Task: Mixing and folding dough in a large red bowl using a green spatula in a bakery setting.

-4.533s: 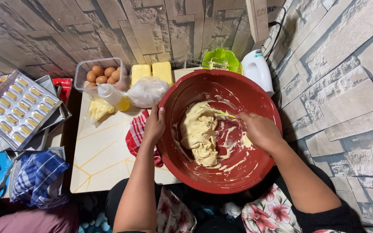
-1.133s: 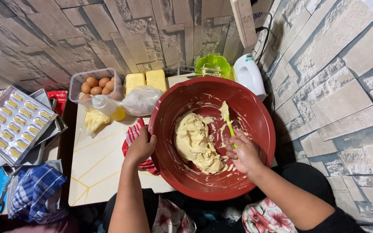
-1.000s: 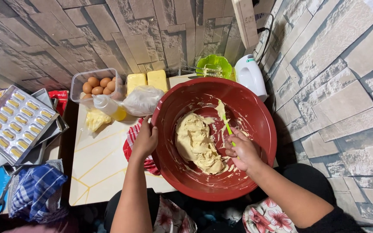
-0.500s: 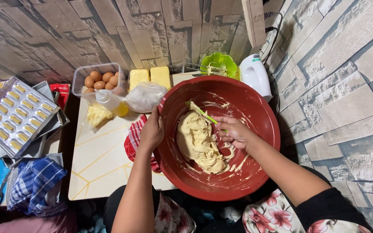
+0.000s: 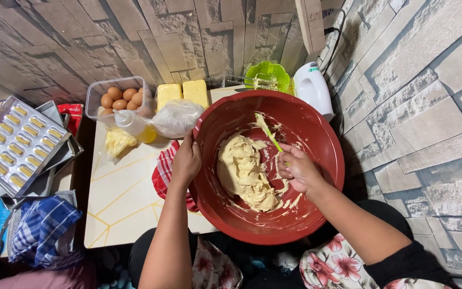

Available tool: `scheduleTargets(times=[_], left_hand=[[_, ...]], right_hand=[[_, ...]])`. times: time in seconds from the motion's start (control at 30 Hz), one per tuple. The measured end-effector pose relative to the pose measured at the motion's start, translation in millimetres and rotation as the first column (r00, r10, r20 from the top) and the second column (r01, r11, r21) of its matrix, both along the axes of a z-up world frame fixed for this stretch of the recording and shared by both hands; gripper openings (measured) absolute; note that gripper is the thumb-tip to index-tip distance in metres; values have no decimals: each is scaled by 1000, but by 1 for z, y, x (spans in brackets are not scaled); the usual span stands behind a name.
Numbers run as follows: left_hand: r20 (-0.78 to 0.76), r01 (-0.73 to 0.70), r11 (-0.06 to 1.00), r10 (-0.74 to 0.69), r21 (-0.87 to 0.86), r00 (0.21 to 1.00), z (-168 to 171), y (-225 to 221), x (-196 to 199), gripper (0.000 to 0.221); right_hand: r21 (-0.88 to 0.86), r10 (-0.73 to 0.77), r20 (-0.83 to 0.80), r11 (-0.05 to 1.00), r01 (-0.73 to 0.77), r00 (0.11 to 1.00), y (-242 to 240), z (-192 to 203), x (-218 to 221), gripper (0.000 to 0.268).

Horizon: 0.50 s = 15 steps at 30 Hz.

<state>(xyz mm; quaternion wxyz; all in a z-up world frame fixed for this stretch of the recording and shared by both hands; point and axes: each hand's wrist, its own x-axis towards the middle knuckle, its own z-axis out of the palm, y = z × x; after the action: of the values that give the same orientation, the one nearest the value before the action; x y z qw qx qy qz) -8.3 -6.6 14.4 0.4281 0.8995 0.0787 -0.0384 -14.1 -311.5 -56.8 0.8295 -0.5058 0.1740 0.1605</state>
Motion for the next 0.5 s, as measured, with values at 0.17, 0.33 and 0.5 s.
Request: scheduleTargets(times=[0.17, 0.33, 0.5], left_hand=[[24, 28, 998, -29, 60, 999, -36, 14, 14, 56], [47, 34, 998, -37, 56, 998, -25, 9, 7, 56], [12, -14, 999, 13, 44, 1000, -20, 5, 6, 52]], right_hand=[[-52, 200, 35, 979, -198, 979, 7, -13, 30, 53], [-72, 368, 46, 928, -365, 929, 19, 11, 20, 51], [-48, 442, 11, 896, -441, 897, 27, 43, -4, 48]])
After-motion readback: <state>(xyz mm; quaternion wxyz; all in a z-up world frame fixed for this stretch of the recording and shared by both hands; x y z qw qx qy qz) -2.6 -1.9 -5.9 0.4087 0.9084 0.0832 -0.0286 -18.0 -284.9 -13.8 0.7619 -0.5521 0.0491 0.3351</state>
